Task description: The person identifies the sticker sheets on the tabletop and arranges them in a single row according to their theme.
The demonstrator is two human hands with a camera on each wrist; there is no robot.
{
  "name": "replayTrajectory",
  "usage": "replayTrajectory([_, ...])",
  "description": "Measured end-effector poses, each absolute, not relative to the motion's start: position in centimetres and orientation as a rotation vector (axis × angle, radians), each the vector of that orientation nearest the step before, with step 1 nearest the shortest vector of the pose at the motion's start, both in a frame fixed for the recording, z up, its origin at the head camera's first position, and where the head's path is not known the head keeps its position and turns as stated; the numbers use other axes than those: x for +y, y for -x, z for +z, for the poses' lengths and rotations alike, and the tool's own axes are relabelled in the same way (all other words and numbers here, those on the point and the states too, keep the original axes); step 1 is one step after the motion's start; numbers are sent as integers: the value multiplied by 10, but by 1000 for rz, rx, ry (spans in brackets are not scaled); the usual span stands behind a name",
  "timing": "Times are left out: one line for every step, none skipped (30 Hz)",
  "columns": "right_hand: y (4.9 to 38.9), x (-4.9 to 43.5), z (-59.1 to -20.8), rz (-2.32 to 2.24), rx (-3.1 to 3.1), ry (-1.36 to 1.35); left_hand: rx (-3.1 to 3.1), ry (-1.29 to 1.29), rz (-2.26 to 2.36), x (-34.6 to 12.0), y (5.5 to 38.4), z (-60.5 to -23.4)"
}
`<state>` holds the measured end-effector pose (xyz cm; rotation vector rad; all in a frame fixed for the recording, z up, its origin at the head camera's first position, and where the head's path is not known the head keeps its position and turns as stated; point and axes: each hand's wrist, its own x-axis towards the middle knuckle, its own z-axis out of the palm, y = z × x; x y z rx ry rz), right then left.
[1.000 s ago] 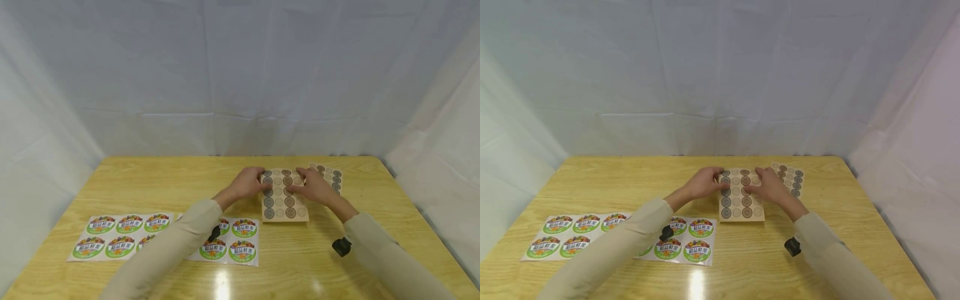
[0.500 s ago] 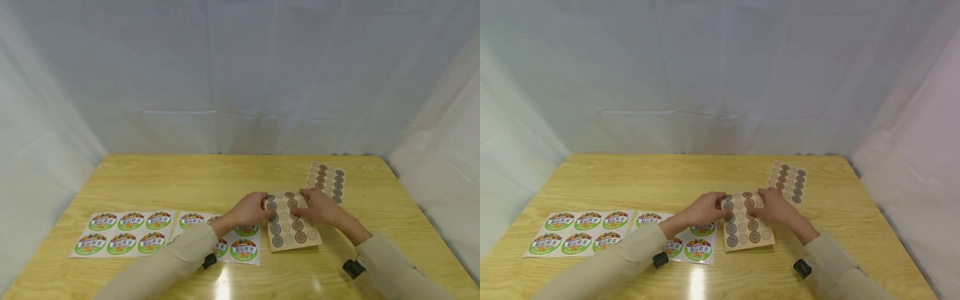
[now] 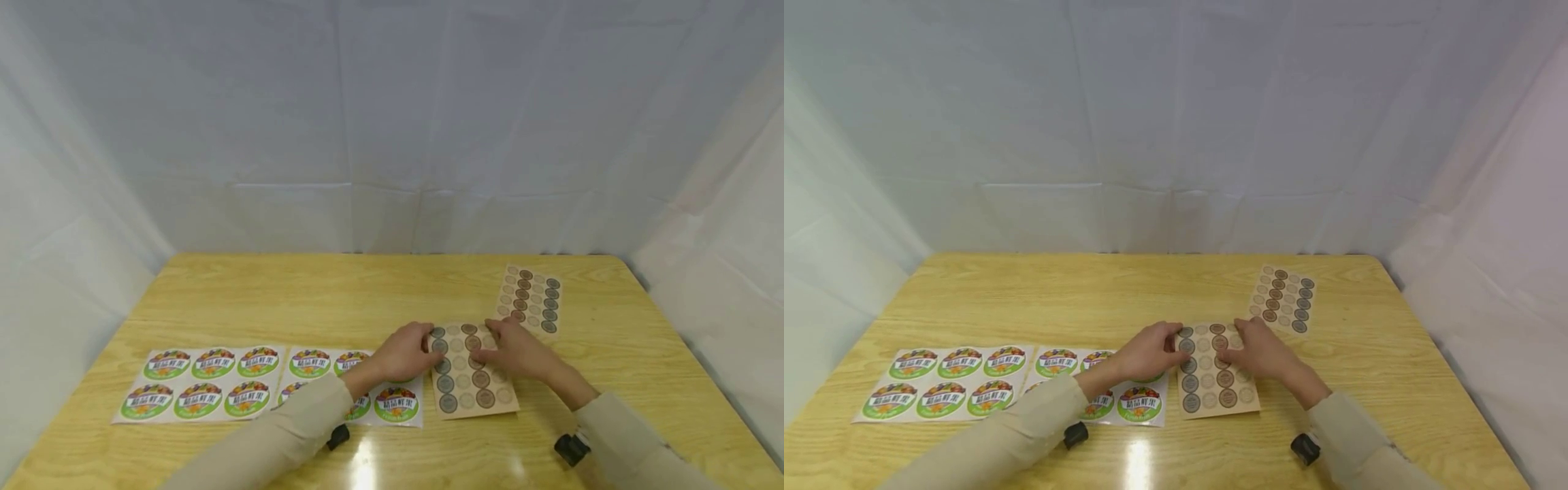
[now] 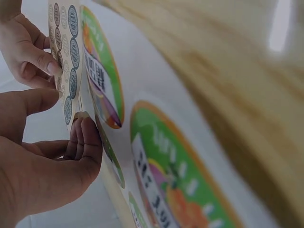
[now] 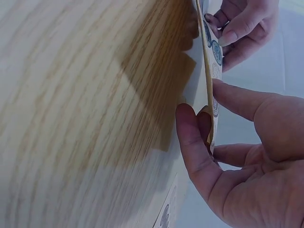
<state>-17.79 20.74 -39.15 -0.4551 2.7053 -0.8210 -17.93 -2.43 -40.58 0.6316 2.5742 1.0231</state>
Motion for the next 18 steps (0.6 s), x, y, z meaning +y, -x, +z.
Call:
replayTrajectory([178,207,-391,-820,2708,457,2579,-632,1019,-24,180,-406])
replayTrajectory([178,207,-392,-817,2709,458,2584,-633,1014,-24,180,-406])
replayTrajectory([178,207,-391,-814,2712,457,2589,-634,1009,-24,181,-406])
replayTrajectory([178,207,-392,-807,2720,460,2591,-632,1006,-24,181,-406])
replayTrajectory([178,207,-391,-800,2726,458,2595,-631,1002,-24,182,-406])
replayTrajectory([178,207,-391,-795,2728,456,2596,-629,1000,-25,183,-405])
replayTrajectory([178,206,-391,-790,2730,452,2598,-631,998,-25,184,-405])
replayTrajectory([179,206,-392,-780,2736,450,2597,-636,1002,-25,184,-405])
replayTrajectory([179,206,-392,-772,2743,451,2595,-642,1006,-25,185,-405])
replayTrajectory([179,206,-392,-765,2746,447,2593,-646,1011,-26,186,-405])
replayTrajectory([179,206,-392,-759,2744,442,2592,-653,1014,-26,187,-405])
replayTrajectory([180,206,-393,-756,2741,436,2593,-661,1015,-26,187,-404])
replayTrajectory([180,206,-393,-753,2741,434,2594,-672,1015,-26,187,-404])
replayTrajectory([180,206,-393,-755,2737,429,2594,-682,1013,-26,187,-404])
replayTrajectory([179,207,-394,-758,2733,424,2594,-691,1011,-26,187,-404])
replayTrajectory([179,207,-394,-771,2723,420,2598,-698,1005,-26,187,-403])
replayTrajectory([179,207,-395,-784,2716,423,2605,-704,994,-26,186,-403])
replayTrajectory([179,208,-395,-792,2710,425,2613,-710,979,-26,186,-403])
